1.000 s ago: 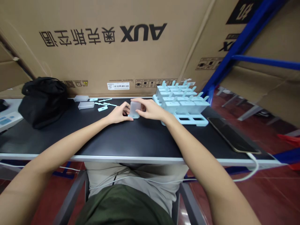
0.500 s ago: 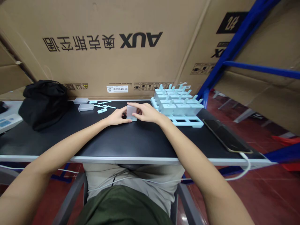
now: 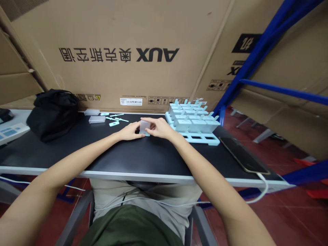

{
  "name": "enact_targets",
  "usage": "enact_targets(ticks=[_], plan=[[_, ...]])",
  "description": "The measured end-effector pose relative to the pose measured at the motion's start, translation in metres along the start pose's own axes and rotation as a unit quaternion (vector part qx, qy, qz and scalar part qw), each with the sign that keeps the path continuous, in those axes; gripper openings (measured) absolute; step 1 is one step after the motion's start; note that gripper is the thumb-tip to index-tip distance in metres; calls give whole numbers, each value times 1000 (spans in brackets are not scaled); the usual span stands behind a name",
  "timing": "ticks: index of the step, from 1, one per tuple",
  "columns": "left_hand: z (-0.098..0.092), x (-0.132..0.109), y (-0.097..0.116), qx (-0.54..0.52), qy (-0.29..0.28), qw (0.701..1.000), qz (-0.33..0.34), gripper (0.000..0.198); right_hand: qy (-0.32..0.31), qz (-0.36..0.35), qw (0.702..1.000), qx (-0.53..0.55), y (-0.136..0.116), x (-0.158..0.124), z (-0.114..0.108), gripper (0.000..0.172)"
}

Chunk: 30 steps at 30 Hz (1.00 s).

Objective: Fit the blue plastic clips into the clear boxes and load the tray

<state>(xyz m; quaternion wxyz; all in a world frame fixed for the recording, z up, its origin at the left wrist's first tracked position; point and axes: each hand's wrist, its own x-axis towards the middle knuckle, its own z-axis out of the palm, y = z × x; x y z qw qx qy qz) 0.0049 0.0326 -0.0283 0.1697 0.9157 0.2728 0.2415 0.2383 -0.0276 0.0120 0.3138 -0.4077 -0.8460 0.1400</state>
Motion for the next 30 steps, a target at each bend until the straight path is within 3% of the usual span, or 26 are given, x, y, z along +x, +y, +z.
enact_targets(ticks=[5,8,12,18,21,23,26,30], plan=[[-2,-3,-4,-100,23,995,-14,58,26,5,994,103,3,1,7,44],[-9,-4,-8,-163,94,982,-23,57,78,50,986,137,9,2,10,40],[-23,-7,-7,-215,185,959,-9,58,43,61,994,75,10,2,12,38],[-37,-10,5,-224,124,967,11,65,15,-10,1000,5,-3,3,18,31],[-58,-14,5,-111,83,990,19,45,13,-2,1000,7,-5,1,18,29],[-79,-22,-2,70,54,996,11,23,25,17,999,21,-3,0,16,33],[-104,-36,-19,266,-18,962,-54,12,42,50,997,30,1,0,13,40],[-112,-43,-41,304,-67,941,-134,11,33,63,997,40,5,0,11,41]])
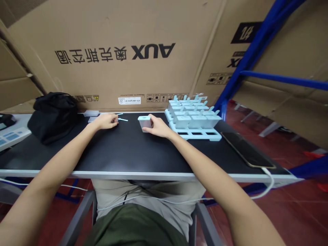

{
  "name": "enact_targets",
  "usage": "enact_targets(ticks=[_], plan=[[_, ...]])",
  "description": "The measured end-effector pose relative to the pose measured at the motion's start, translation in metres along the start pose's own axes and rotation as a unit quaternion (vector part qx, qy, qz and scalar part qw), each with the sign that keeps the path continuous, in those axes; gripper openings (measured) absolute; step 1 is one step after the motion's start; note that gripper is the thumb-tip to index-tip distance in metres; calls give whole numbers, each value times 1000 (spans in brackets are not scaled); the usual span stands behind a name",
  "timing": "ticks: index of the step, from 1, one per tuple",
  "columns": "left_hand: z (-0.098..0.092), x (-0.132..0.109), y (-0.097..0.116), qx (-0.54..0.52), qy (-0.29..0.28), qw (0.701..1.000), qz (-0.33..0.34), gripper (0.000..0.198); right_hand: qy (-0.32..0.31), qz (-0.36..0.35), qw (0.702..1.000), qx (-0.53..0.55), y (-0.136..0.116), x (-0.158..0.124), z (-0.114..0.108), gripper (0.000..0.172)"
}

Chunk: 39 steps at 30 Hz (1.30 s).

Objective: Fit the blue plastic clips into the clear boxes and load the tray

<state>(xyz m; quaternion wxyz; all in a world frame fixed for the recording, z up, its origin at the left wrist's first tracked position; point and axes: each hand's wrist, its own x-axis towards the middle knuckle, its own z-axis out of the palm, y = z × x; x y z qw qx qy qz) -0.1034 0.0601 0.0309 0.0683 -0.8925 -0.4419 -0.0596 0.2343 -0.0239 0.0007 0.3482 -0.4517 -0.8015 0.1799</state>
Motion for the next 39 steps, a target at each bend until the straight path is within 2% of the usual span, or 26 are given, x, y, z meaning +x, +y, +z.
enact_targets(ticks=[5,7,9,12,14,16,18,19,21,23,25,28,31,36,39], plan=[[12,6,-1,-53,4,998,28,23,-8,-10,1000,-7,2,1,1,41],[10,5,-4,-38,9,999,10,29,-4,-12,1000,-8,3,1,1,41],[3,1,-10,8,27,999,-35,30,0,-12,1000,-7,4,1,2,40],[-12,-7,-27,90,55,984,-141,32,-6,-6,1000,-10,4,1,2,38],[-19,-12,-42,112,30,968,-222,34,-14,1,1000,-17,3,1,2,35],[-22,-15,-54,99,-26,951,-291,36,-24,10,999,-24,1,2,3,33],[-20,-18,-62,71,-55,939,-333,37,-32,18,999,-24,0,1,3,32],[-18,-19,-64,58,-49,936,-343,38,-35,20,999,-22,-1,1,3,32],[-11,-19,-62,43,8,939,-341,39,-44,17,999,-12,-2,1,3,32],[-4,-16,-53,42,78,948,-306,38,-54,10,999,-1,-3,0,3,31],[4,-8,-39,40,117,965,-230,38,-62,11,998,2,-4,0,4,31],[17,8,-12,33,95,991,-90,40,-71,23,997,-5,-5,0,4,32],[29,22,14,30,60,998,-5,32,-75,20,997,-1,-5,0,4,36],[34,24,38,-59,66,984,157,29,-79,7,997,-12,-4,1,5,35],[35,20,44,-96,76,971,207,29,-82,0,997,-1,-4,2,5,37]])
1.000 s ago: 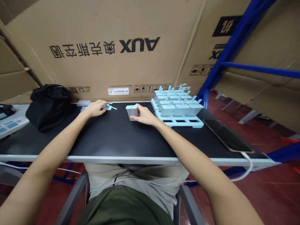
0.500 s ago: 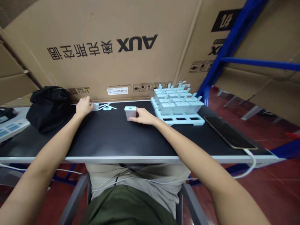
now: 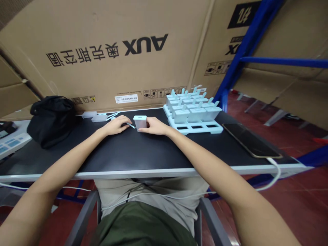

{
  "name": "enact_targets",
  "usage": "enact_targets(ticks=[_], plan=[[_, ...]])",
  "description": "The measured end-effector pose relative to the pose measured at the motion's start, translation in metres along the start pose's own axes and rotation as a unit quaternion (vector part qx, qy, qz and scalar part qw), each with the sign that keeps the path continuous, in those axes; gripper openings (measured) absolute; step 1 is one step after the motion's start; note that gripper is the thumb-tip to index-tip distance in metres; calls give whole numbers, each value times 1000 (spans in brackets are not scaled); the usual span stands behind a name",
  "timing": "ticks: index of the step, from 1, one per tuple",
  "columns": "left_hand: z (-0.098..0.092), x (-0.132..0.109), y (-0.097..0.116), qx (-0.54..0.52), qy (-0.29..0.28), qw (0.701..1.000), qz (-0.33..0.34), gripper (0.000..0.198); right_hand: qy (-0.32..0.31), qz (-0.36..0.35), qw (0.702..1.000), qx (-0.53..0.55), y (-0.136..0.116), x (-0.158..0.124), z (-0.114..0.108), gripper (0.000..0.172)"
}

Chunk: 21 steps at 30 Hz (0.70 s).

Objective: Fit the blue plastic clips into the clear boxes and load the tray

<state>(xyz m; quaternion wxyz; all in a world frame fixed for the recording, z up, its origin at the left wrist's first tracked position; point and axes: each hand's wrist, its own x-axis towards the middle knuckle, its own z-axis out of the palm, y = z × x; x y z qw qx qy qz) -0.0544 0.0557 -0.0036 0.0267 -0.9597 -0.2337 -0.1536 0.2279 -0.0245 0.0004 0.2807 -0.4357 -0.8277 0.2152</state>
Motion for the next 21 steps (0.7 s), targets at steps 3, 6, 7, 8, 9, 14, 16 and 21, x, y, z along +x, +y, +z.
enact_targets(ticks=[3,6,7,8,9,14,16,21], plan=[[3,1,2,24,0,999,-27,32,0,3,1000,9,0,0,0,39],[5,3,1,49,-11,998,-50,29,-5,11,1000,8,0,0,0,39],[5,3,1,56,-12,997,-48,27,-7,13,1000,10,-1,0,0,39],[5,2,1,62,-10,997,-46,25,-8,14,1000,13,-1,0,0,40],[4,2,1,63,-7,997,-45,22,-10,15,1000,16,-1,0,-1,40],[-6,3,1,-36,56,996,-64,11,-14,12,1000,4,-2,-1,-2,36],[-14,6,2,-99,118,985,-83,9,-16,9,1000,-3,-1,0,-2,36],[-32,17,17,-104,198,972,-77,11,-24,-4,1000,-8,-1,1,-2,35]])
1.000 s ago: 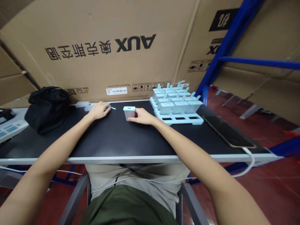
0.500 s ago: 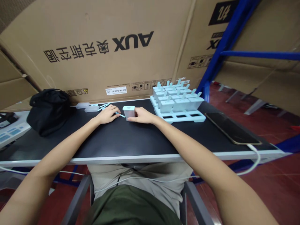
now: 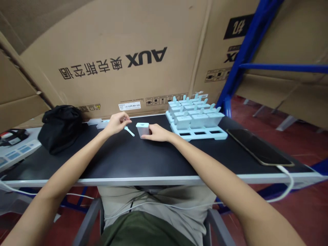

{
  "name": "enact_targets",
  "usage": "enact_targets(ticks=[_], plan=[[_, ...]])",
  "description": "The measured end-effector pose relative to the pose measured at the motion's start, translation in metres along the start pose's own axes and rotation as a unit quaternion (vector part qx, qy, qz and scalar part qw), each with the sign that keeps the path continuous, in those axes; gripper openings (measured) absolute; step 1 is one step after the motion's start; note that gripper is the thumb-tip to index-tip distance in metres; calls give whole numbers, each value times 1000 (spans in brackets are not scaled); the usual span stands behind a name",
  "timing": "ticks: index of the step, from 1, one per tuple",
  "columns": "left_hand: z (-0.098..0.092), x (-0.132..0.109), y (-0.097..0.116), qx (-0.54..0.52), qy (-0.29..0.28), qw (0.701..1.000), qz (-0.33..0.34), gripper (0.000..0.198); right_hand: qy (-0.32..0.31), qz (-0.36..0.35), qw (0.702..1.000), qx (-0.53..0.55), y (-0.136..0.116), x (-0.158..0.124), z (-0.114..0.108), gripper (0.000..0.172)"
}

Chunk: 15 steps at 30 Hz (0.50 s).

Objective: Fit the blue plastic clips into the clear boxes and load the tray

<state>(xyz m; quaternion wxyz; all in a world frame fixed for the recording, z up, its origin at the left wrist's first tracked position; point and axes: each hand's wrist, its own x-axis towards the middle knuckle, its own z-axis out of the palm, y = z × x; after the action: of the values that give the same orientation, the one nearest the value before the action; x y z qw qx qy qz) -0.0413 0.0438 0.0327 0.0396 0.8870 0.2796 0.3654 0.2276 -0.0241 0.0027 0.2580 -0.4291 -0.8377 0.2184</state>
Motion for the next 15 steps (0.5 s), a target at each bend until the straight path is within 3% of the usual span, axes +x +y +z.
enact_targets(ticks=[3,7,9,12,15], plan=[[-4,12,11,57,10,997,50,12,-3,-7,1000,-6,-2,1,0,34],[-20,45,25,85,125,985,85,16,-10,-4,1000,-16,-2,1,2,34],[-28,63,36,91,149,977,126,20,-6,-8,1000,-15,-2,1,3,34],[-29,82,53,109,82,970,203,19,-3,-16,1000,-10,-1,0,4,32],[-16,84,65,153,-12,961,230,12,-2,-13,1000,-12,0,-1,5,32]])
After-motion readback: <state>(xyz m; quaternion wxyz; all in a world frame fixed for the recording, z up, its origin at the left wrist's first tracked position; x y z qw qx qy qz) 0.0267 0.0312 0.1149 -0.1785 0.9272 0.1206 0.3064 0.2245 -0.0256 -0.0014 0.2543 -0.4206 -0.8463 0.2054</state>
